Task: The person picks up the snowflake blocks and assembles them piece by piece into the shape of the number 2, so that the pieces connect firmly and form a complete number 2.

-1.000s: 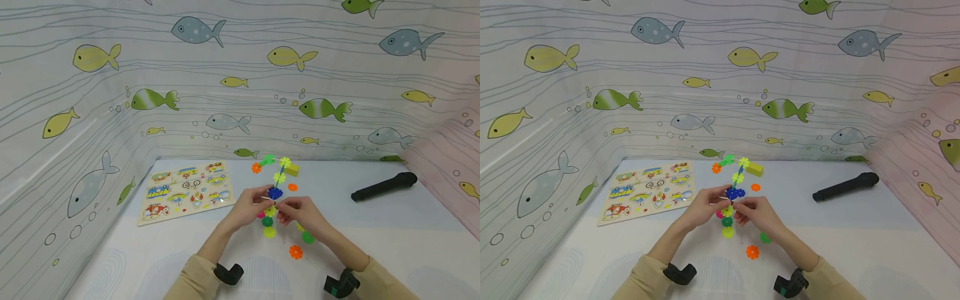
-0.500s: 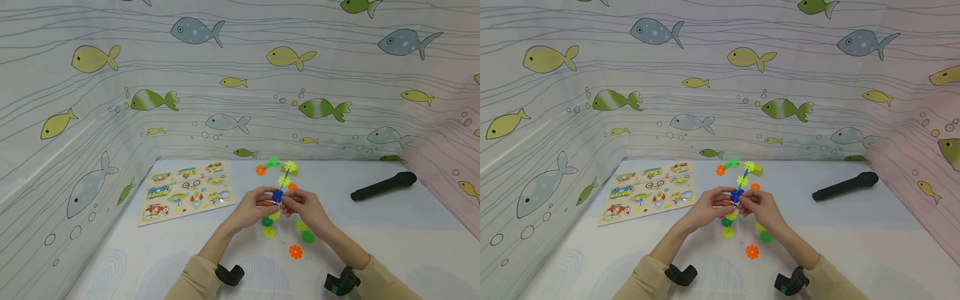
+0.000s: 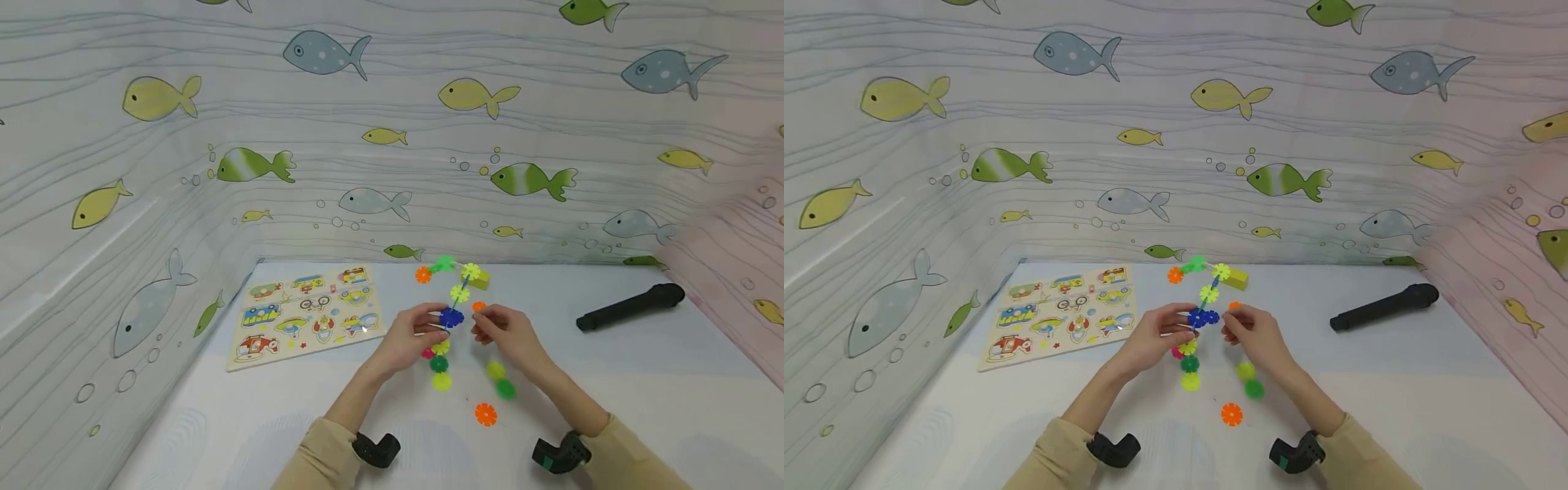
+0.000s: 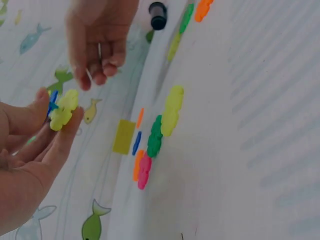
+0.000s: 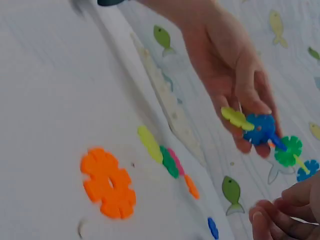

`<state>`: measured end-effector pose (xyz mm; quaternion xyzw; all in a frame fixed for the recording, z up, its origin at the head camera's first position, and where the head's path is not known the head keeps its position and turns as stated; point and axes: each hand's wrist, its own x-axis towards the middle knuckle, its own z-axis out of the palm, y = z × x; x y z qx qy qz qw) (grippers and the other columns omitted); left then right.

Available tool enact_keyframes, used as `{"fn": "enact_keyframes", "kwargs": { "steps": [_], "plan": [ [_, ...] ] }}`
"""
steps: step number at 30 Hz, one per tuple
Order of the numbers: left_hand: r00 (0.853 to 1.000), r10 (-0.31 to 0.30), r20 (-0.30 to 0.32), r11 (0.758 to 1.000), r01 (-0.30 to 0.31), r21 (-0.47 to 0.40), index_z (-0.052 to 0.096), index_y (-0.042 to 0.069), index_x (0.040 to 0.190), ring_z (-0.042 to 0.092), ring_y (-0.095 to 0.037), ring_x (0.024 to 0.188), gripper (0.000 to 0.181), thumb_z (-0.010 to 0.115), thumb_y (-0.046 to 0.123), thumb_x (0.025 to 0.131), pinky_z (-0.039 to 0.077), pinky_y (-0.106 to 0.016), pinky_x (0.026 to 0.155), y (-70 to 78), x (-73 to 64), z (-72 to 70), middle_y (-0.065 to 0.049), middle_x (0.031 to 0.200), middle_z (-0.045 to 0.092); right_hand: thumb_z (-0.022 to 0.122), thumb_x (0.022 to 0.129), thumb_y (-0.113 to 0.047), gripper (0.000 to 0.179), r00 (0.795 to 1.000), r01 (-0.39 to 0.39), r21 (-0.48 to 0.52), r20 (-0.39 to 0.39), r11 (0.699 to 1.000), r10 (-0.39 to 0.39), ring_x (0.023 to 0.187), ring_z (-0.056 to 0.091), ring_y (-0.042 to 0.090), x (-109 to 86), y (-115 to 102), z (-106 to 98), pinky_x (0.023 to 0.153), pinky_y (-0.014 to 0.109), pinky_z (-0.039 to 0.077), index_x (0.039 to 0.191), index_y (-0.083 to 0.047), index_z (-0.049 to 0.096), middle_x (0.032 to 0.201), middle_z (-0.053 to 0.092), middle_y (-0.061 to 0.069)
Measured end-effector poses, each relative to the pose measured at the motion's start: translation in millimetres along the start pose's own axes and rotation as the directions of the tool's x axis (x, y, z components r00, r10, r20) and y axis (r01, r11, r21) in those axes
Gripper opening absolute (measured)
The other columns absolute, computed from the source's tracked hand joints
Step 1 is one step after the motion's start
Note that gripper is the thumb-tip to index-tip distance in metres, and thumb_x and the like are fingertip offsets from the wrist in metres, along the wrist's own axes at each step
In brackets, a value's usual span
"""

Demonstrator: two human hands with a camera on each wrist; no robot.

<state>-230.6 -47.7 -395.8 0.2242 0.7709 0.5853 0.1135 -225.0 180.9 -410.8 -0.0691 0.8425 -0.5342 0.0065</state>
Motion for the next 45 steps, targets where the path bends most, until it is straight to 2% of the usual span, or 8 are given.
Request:
{"fn": "enact_keyframes", "kwargs": {
  "steps": [3, 5, 10, 20, 29, 35, 39, 45],
  "plan": [
    [1.000, -0.015, 0.001, 1.000, 0.015, -0.007, 0.056, 0.011, 0.140, 0.066, -0.028, 0.114, 0.045, 0.065, 0.011, 0.097, 0.056, -0.032, 0.094, -1.7, 0.4, 0.2, -0.015, 0.128, 0.066, 0.061, 0.100, -0.019, 0.028, 0.998, 0.000, -0.177, -0.067, 0.984, -0.012, 0.094, 0.068, 0.028, 13.2, 15.7, -8.2, 0.082, 0.031, 0.057, 0.119, 0.001, 0.066, 0.107, 0.072, 0.015],
    [1.000, -0.023, -0.002, 1.000, 0.023, -0.006, 0.056, 0.012, 0.140, 0.066, -0.027, 0.114, 0.045, 0.065, 0.011, 0.097, 0.056, -0.031, 0.093, -1.8, 0.4, -0.1, -0.014, 0.127, 0.066, 0.063, 0.098, -0.016, 0.026, 0.996, -0.024, -0.233, -0.095, 0.972, 0.002, 0.097, 0.066, 0.028, 23.7, 25.4, -11.6, 0.084, 0.036, 0.056, 0.119, 0.000, 0.066, 0.110, 0.071, 0.015],
    [0.999, -0.033, -0.011, 0.999, 0.033, 0.000, 0.056, 0.012, 0.140, 0.066, -0.025, 0.112, 0.045, 0.065, 0.012, 0.097, 0.056, -0.030, 0.092, -2.3, 0.4, -0.9, -0.014, 0.126, 0.067, 0.067, 0.094, -0.014, 0.032, 0.990, -0.107, -0.279, -0.115, 0.954, 0.077, 0.100, 0.059, 0.030, 47.9, 42.7, -11.1, 0.084, 0.039, 0.055, 0.122, 0.001, 0.064, 0.113, 0.065, 0.018],
    [1.000, -0.020, -0.016, 1.000, 0.019, -0.011, 0.056, 0.011, 0.140, 0.066, -0.029, 0.113, 0.045, 0.065, 0.010, 0.096, 0.056, -0.032, 0.093, 2.5, 0.0, -0.8, -0.016, 0.126, 0.066, 0.070, 0.093, -0.021, 0.034, 0.993, -0.116, -0.398, -0.079, 0.910, 0.092, 0.098, 0.053, 0.032, 71.3, 55.3, -7.6, 0.088, 0.044, 0.051, 0.119, 0.000, 0.066, 0.109, 0.059, 0.019],
    [1.000, -0.015, -0.009, 1.000, 0.015, -0.007, 0.056, 0.010, 0.140, 0.066, -0.028, 0.112, 0.044, 0.065, 0.009, 0.097, 0.056, -0.032, 0.093, 3.4, -1.9, -1.6, -0.015, 0.125, 0.067, 0.074, 0.089, -0.014, 0.027, 0.996, -0.091, -0.310, -0.029, 0.946, 0.087, 0.085, 0.055, 0.024, 49.7, 48.2, -12.5, 0.072, 0.030, 0.048, 0.108, 0.000, 0.063, 0.096, 0.063, 0.012],
    [1.000, -0.019, -0.022, 1.000, 0.019, 0.014, 0.056, 0.013, 0.140, 0.067, -0.027, 0.112, 0.044, 0.065, 0.009, 0.097, 0.056, -0.033, 0.094, 2.9, -1.1, -1.7, -0.014, 0.126, 0.067, 0.069, 0.093, -0.012, 0.023, 0.994, -0.058, -0.119, 0.084, 0.991, 0.069, 0.082, 0.062, 0.022, 20.0, 23.9, -4.2, 0.072, 0.031, 0.055, 0.113, -0.001, 0.068, 0.096, 0.070, 0.009],
    [1.000, -0.017, -0.019, 1.000, 0.018, 0.016, 0.056, 0.013, 0.140, 0.067, -0.027, 0.113, 0.044, 0.064, 0.009, 0.097, 0.055, -0.033, 0.094, 2.4, -0.1, -0.5, -0.013, 0.125, 0.067, 0.064, 0.097, -0.010, 0.019, 0.979, -0.069, 0.035, 0.194, 0.997, 0.061, 0.082, 0.067, 0.024, 7.2, 11.7, 3.8, 0.078, 0.034, 0.058, 0.111, 0.002, 0.067, 0.094, 0.072, 0.014],
    [1.000, 0.006, -0.026, 1.000, -0.006, 0.007, 0.055, 0.012, 0.140, 0.067, -0.027, 0.111, 0.044, 0.063, 0.007, 0.097, 0.056, -0.033, 0.094, 3.6, -1.1, 0.9, -0.013, 0.123, 0.068, 0.058, 0.099, -0.005, 0.024, 0.943, -0.051, 0.156, 0.334, 0.986, -0.004, 0.083, 0.072, 0.028, -6.0, 3.2, 14.4, 0.081, 0.036, 0.060, 0.119, 0.008, 0.061, 0.092, 0.073, 0.020]
  ]
}}
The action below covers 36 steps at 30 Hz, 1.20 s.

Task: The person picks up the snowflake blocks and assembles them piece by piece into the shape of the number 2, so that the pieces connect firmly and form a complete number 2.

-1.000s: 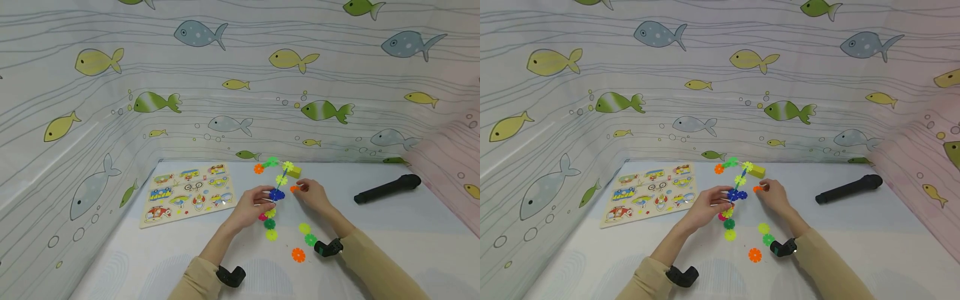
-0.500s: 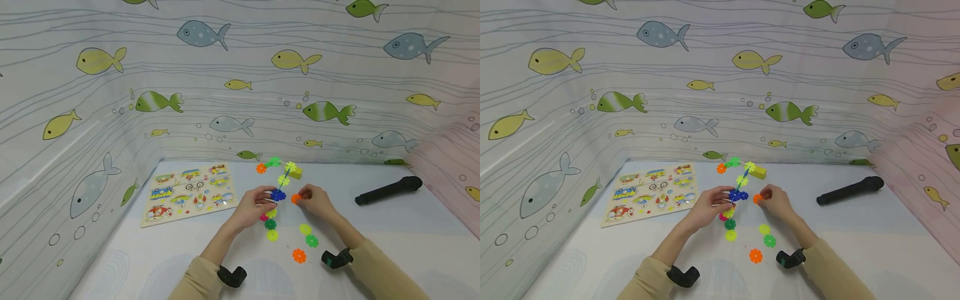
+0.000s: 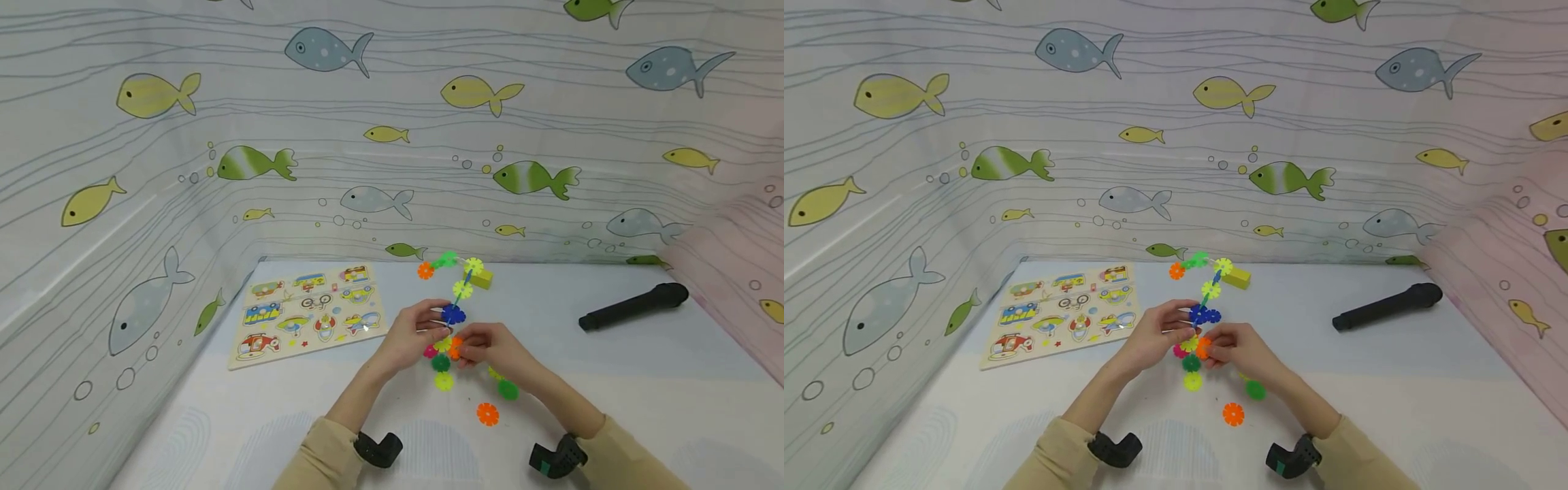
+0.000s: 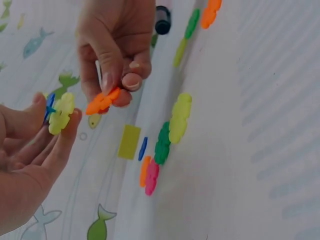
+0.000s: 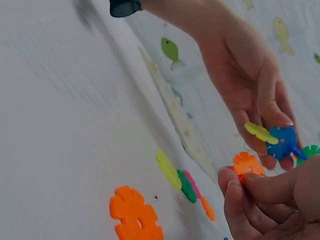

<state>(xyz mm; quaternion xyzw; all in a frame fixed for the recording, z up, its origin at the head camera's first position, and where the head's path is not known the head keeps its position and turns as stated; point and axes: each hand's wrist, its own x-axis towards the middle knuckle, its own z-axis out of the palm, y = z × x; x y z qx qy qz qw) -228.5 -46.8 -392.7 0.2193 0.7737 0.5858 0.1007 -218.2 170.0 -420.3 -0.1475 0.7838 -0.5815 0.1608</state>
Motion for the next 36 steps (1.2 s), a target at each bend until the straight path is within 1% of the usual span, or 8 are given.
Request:
{"fn": "enact_keyframes", "kwargs": {
  "steps": [4, 9, 13, 17, 20, 22, 28, 36],
  "plan": [
    [1.000, -0.003, -0.015, 1.000, 0.003, -0.017, 0.055, 0.012, 0.140, 0.068, -0.026, 0.111, 0.044, 0.064, 0.007, 0.097, 0.056, -0.033, 0.094, -0.3, 0.1, 0.7, -0.012, 0.123, 0.069, 0.058, 0.099, -0.005, 0.027, 0.999, 0.013, 0.033, 0.039, 0.999, -0.014, 0.084, 0.073, 0.027, -2.7, -1.9, 7.0, 0.082, 0.037, 0.060, 0.122, 0.008, 0.059, 0.092, 0.073, 0.018],
    [1.000, 0.001, -0.027, 1.000, -0.002, -0.030, 0.056, 0.013, 0.140, 0.068, -0.026, 0.110, 0.044, 0.064, 0.007, 0.097, 0.056, -0.033, 0.094, -0.7, 0.5, 2.7, -0.012, 0.122, 0.069, 0.058, 0.099, -0.006, 0.021, 0.995, 0.013, 0.074, 0.099, 0.997, -0.021, 0.084, 0.072, 0.024, -2.9, -0.4, 15.5, 0.082, 0.035, 0.060, 0.115, 0.007, 0.061, 0.091, 0.073, 0.015],
    [0.999, 0.018, -0.030, 0.999, -0.019, -0.046, 0.055, 0.011, 0.139, 0.069, -0.027, 0.110, 0.044, 0.063, 0.005, 0.097, 0.056, -0.033, 0.094, -0.2, 0.6, 3.7, -0.014, 0.121, 0.069, 0.058, 0.099, -0.006, 0.015, 0.991, 0.008, 0.098, 0.129, 0.995, -0.021, 0.085, 0.072, 0.025, -2.3, 0.3, 20.3, 0.083, 0.034, 0.060, 0.107, 0.006, 0.062, 0.091, 0.073, 0.015],
    [0.999, 0.026, -0.021, 0.998, -0.028, -0.059, 0.054, 0.009, 0.140, 0.068, -0.028, 0.110, 0.044, 0.062, 0.004, 0.097, 0.055, -0.033, 0.095, -0.2, 0.2, 4.3, -0.019, 0.123, 0.068, 0.058, 0.099, -0.005, 0.016, 0.990, 0.002, 0.126, 0.139, 0.992, -0.020, 0.086, 0.073, 0.024, -2.0, 0.5, 21.6, 0.083, 0.034, 0.060, 0.107, 0.008, 0.061, 0.091, 0.073, 0.015],
    [0.999, 0.032, -0.014, 0.997, -0.033, -0.063, 0.054, 0.008, 0.140, 0.068, -0.029, 0.110, 0.044, 0.062, 0.004, 0.097, 0.055, -0.033, 0.095, -0.3, -0.1, 4.8, -0.021, 0.123, 0.067, 0.057, 0.100, -0.004, 0.016, 0.989, -0.004, 0.141, 0.144, 0.990, -0.017, 0.085, 0.072, 0.022, -2.0, 1.5, 21.9, 0.083, 0.033, 0.060, 0.109, 0.009, 0.060, 0.091, 0.073, 0.014],
    [0.999, 0.036, -0.013, 0.997, -0.037, -0.062, 0.054, 0.008, 0.140, 0.068, -0.028, 0.110, 0.044, 0.062, 0.003, 0.097, 0.055, -0.033, 0.095, -0.2, -0.1, 5.1, -0.019, 0.122, 0.068, 0.057, 0.099, -0.004, 0.017, 0.989, -0.008, 0.146, 0.145, 0.989, -0.014, 0.085, 0.072, 0.021, -2.1, 2.4, 22.2, 0.083, 0.033, 0.060, 0.110, 0.009, 0.060, 0.091, 0.073, 0.013],
    [1.000, 0.027, -0.007, 0.997, -0.027, -0.073, 0.054, 0.008, 0.140, 0.068, -0.028, 0.111, 0.044, 0.061, 0.003, 0.097, 0.055, -0.033, 0.095, 1.1, -0.6, 6.0, -0.019, 0.124, 0.068, 0.058, 0.100, -0.007, 0.026, 0.988, -0.007, 0.168, 0.151, 0.986, -0.019, 0.084, 0.071, 0.019, -2.7, 2.6, 22.4, 0.084, 0.033, 0.060, 0.120, 0.010, 0.059, 0.092, 0.072, 0.010],
    [1.000, 0.022, 0.003, 0.996, -0.022, -0.082, 0.053, 0.009, 0.141, 0.068, -0.028, 0.112, 0.045, 0.061, 0.003, 0.097, 0.055, -0.032, 0.095, 2.1, -1.2, 6.4, -0.019, 0.125, 0.067, 0.060, 0.100, -0.011, 0.036, 0.989, -0.036, 0.218, 0.150, 0.975, 0.004, 0.087, 0.068, 0.019, -2.7, 3.7, 23.0, 0.085, 0.030, 0.058, 0.127, 0.011, 0.055, 0.093, 0.072, 0.007]
  ]
}}
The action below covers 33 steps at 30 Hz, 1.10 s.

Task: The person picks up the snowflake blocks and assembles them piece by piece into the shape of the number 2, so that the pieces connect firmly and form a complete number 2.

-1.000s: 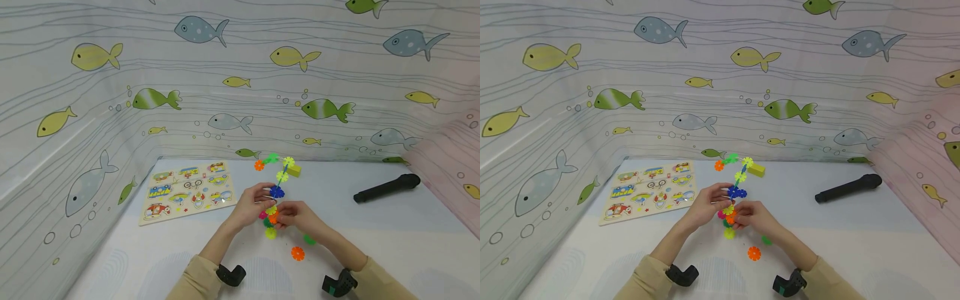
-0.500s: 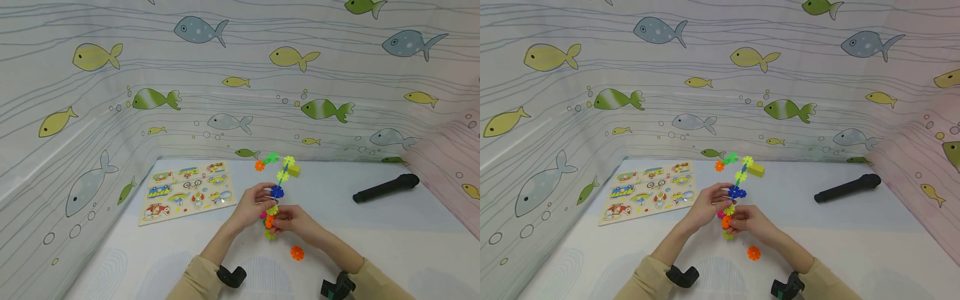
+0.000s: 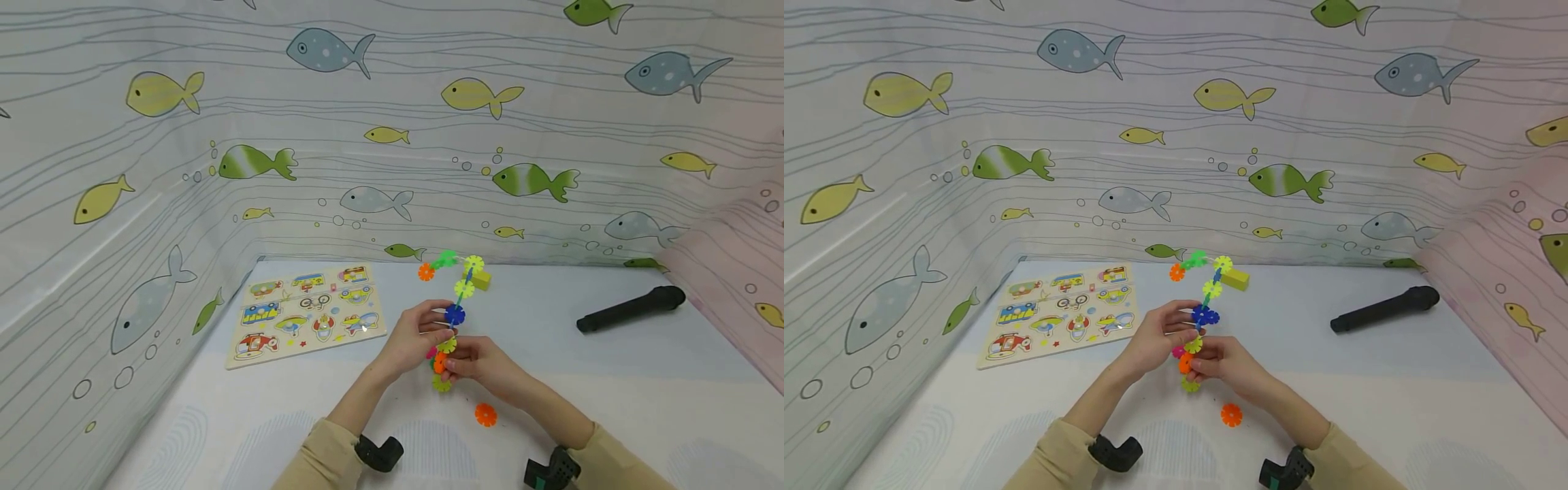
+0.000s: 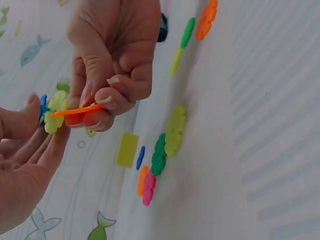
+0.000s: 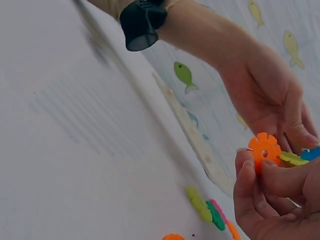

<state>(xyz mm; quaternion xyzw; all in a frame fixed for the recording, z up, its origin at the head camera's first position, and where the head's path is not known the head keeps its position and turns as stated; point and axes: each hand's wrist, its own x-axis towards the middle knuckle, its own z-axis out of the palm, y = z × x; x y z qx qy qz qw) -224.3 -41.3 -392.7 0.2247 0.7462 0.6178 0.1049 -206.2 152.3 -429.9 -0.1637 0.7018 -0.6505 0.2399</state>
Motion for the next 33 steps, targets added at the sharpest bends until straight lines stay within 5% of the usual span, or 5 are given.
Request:
{"fn": "enact_keyframes", "kwargs": {
  "steps": [8, 14, 19, 33],
  "plan": [
    [1.000, -0.011, -0.008, 1.000, 0.011, -0.013, 0.054, 0.009, 0.140, 0.068, -0.029, 0.113, 0.044, 0.062, 0.004, 0.097, 0.055, -0.033, 0.095, -0.4, 0.4, 0.3, -0.019, 0.125, 0.067, 0.069, 0.094, -0.013, 0.056, 1.000, -0.019, -0.011, -0.023, 1.000, 0.019, 0.092, 0.066, 0.020, -2.9, -3.0, 5.2, 0.088, 0.028, 0.056, 0.139, 0.009, 0.046, 0.100, 0.068, 0.005],
    [1.000, -0.012, -0.027, 1.000, 0.013, 0.011, 0.053, 0.011, 0.141, 0.067, -0.027, 0.113, 0.047, 0.065, 0.008, 0.096, 0.055, -0.034, 0.095, -0.9, 0.1, -0.1, -0.017, 0.126, 0.066, 0.076, 0.089, -0.021, 0.056, 0.993, -0.029, -0.112, -0.120, 0.993, 0.015, 0.089, 0.066, 0.024, -2.4, -5.2, 11.7, 0.085, 0.031, 0.057, 0.134, 0.004, 0.054, 0.095, 0.069, 0.006],
    [0.999, -0.015, -0.052, 1.000, 0.016, 0.020, 0.052, 0.014, 0.143, 0.067, -0.027, 0.115, 0.048, 0.066, 0.012, 0.096, 0.055, -0.035, 0.095, -0.4, 0.0, -1.2, -0.015, 0.127, 0.066, 0.075, 0.091, -0.026, 0.050, 0.984, -0.034, -0.110, -0.179, 0.993, 0.014, 0.099, 0.070, 0.024, -1.1, -3.9, 12.3, 0.094, 0.038, 0.055, 0.129, 0.002, 0.061, 0.108, 0.073, 0.010],
    [0.996, 0.002, -0.087, 0.999, 0.002, 0.046, 0.053, 0.011, 0.142, 0.068, -0.028, 0.114, 0.049, 0.068, 0.018, 0.096, 0.056, -0.035, 0.093, -1.1, 0.2, -4.9, -0.017, 0.127, 0.067, 0.072, 0.093, -0.024, 0.048, 0.990, -0.002, -0.013, -0.142, 1.000, 0.001, 0.099, 0.073, 0.025, -1.6, -1.4, 8.0, 0.092, 0.037, 0.057, 0.124, 0.011, 0.062, 0.111, 0.073, 0.018]
  ]
}}
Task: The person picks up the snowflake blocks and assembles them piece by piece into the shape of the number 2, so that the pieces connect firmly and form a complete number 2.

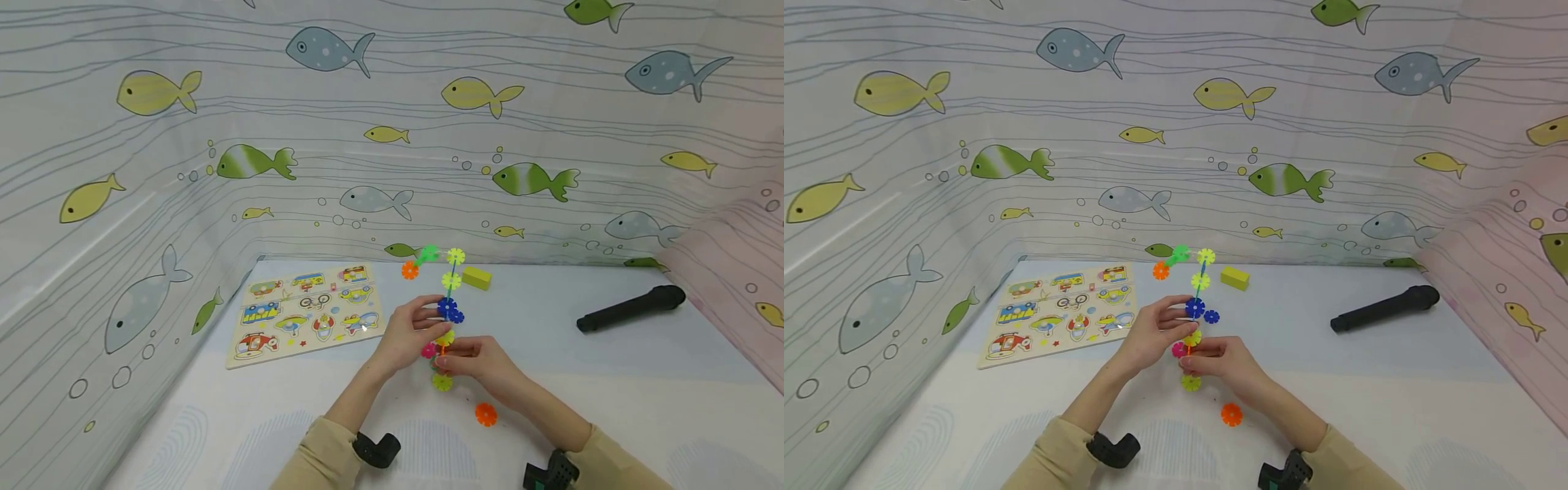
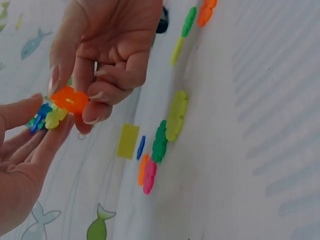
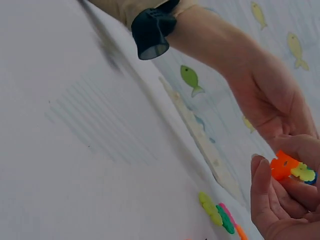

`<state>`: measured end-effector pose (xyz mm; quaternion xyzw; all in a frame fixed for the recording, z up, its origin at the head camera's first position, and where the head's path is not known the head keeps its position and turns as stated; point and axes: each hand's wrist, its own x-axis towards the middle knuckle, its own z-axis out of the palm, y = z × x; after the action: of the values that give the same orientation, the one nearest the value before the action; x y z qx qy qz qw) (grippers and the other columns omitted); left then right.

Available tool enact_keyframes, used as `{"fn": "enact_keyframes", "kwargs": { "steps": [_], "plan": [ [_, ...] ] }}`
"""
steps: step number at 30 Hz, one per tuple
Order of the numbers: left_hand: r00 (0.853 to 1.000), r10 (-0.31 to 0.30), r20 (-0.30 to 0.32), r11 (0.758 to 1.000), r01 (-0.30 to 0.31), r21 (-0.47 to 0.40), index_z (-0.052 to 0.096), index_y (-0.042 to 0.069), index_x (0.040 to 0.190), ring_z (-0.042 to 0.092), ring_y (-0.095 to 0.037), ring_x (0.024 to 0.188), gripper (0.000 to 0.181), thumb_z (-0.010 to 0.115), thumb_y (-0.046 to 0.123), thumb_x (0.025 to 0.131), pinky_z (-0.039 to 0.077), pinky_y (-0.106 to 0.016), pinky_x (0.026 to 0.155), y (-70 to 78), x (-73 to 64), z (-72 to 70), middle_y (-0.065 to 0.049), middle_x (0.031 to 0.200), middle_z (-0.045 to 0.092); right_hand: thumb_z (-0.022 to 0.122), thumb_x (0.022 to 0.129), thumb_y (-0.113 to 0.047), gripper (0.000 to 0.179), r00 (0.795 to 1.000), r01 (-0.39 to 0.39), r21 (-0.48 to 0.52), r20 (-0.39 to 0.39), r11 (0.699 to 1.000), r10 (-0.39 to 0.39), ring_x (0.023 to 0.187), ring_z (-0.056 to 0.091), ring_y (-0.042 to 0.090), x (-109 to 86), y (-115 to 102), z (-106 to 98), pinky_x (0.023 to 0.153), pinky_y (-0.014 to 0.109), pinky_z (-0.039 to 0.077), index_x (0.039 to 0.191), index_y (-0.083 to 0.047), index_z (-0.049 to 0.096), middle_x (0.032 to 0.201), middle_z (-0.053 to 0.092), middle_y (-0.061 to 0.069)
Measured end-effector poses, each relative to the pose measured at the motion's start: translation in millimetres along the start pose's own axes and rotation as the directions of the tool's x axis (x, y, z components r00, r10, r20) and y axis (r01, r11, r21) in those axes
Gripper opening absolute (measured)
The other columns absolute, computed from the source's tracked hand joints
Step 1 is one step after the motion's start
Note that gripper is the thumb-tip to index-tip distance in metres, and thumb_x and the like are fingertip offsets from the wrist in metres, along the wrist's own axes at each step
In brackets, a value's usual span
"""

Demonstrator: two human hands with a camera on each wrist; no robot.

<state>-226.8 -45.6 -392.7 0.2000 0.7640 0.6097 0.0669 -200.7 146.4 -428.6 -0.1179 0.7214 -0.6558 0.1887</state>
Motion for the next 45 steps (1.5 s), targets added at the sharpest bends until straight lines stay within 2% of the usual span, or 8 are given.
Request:
{"fn": "enact_keyframes", "kwargs": {
  "steps": [12, 20, 26, 33, 36, 40, 42, 45],
  "plan": [
    [1.000, -0.022, 0.008, 0.999, 0.023, -0.024, 0.053, 0.014, 0.143, 0.067, -0.028, 0.116, 0.049, 0.068, 0.020, 0.096, 0.056, -0.036, 0.093, 2.3, -1.4, 1.4, -0.017, 0.129, 0.067, 0.076, 0.090, -0.024, 0.047, 0.994, -0.009, -0.013, -0.113, 1.000, 0.008, 0.096, 0.073, 0.022, -0.1, -0.3, 7.3, 0.090, 0.033, 0.057, 0.122, 0.008, 0.066, 0.106, 0.075, 0.011],
    [0.999, -0.021, 0.026, 0.996, 0.023, -0.091, 0.052, 0.012, 0.144, 0.067, -0.029, 0.117, 0.050, 0.067, 0.019, 0.097, 0.055, -0.035, 0.094, 0.8, -0.4, 0.4, -0.020, 0.130, 0.065, 0.077, 0.089, -0.024, 0.049, 0.993, 0.016, -0.015, -0.113, 1.000, -0.017, 0.096, 0.073, 0.023, -1.5, -4.0, 6.9, 0.091, 0.035, 0.057, 0.125, 0.007, 0.065, 0.110, 0.074, 0.015],
    [1.000, -0.020, 0.020, 0.998, 0.022, -0.067, 0.052, 0.010, 0.143, 0.067, -0.029, 0.116, 0.049, 0.066, 0.017, 0.097, 0.054, -0.035, 0.096, -1.0, 0.5, 1.9, -0.022, 0.130, 0.064, 0.078, 0.087, -0.035, 0.053, 0.993, 0.001, -0.125, -0.115, 0.992, -0.016, 0.097, 0.074, 0.022, -1.2, -3.1, 7.9, 0.089, 0.037, 0.058, 0.126, 0.000, 0.066, 0.105, 0.076, 0.011],
    [1.000, -0.012, 0.014, 0.999, 0.013, -0.033, 0.052, 0.009, 0.143, 0.067, -0.029, 0.114, 0.048, 0.066, 0.014, 0.097, 0.055, -0.035, 0.095, -1.4, 0.6, 1.7, -0.021, 0.129, 0.065, 0.077, 0.087, -0.038, 0.045, 0.991, 0.006, -0.288, -0.126, 0.958, -0.044, 0.097, 0.071, 0.020, -0.5, -2.1, 1.5, 0.084, 0.035, 0.059, 0.120, -0.008, 0.069, 0.106, 0.074, 0.005],
    [1.000, -0.017, 0.019, 1.000, 0.017, -0.026, 0.053, 0.010, 0.143, 0.068, -0.028, 0.114, 0.047, 0.065, 0.011, 0.097, 0.055, -0.034, 0.094, -0.8, 0.6, 0.9, -0.019, 0.128, 0.066, 0.076, 0.088, -0.038, 0.038, 0.978, -0.014, -0.286, -0.205, 0.958, -0.047, 0.094, 0.070, 0.021, -0.6, -6.1, -3.6, 0.084, 0.035, 0.058, 0.115, -0.012, 0.071, 0.104, 0.074, 0.006],
    [0.998, -0.027, 0.059, 0.999, 0.028, -0.020, 0.055, 0.011, 0.141, 0.068, -0.028, 0.112, 0.046, 0.065, 0.010, 0.097, 0.056, -0.033, 0.092, -0.1, 0.4, 2.0, -0.016, 0.128, 0.066, 0.071, 0.093, -0.036, 0.033, 0.935, 0.021, -0.186, -0.344, 0.982, -0.085, 0.089, 0.068, 0.025, -2.2, -14.0, -11.4, 0.084, 0.034, 0.057, 0.112, -0.009, 0.068, 0.103, 0.071, 0.016],
    [0.995, -0.029, 0.091, 0.999, 0.031, -0.022, 0.055, 0.012, 0.141, 0.068, -0.027, 0.112, 0.046, 0.065, 0.009, 0.097, 0.057, -0.033, 0.091, -0.2, -0.1, 3.4, -0.014, 0.128, 0.065, 0.068, 0.096, -0.034, 0.032, 0.922, 0.057, -0.147, -0.371, 0.988, -0.108, 0.087, 0.067, 0.026, -2.7, -17.2, -14.2, 0.083, 0.033, 0.057, 0.113, -0.006, 0.066, 0.103, 0.070, 0.020],
    [0.991, -0.024, 0.134, 0.999, 0.028, -0.024, 0.056, 0.012, 0.141, 0.068, -0.028, 0.112, 0.045, 0.065, 0.010, 0.097, 0.058, -0.033, 0.090, -1.0, -1.1, 5.2, -0.014, 0.131, 0.063, 0.067, 0.097, -0.030, 0.032, 0.925, 0.080, -0.133, -0.359, 0.988, -0.123, 0.084, 0.067, 0.022, -2.8, -20.4, -16.3, 0.081, 0.030, 0.058, 0.113, -0.003, 0.065, 0.099, 0.070, 0.017]
  ]
}}
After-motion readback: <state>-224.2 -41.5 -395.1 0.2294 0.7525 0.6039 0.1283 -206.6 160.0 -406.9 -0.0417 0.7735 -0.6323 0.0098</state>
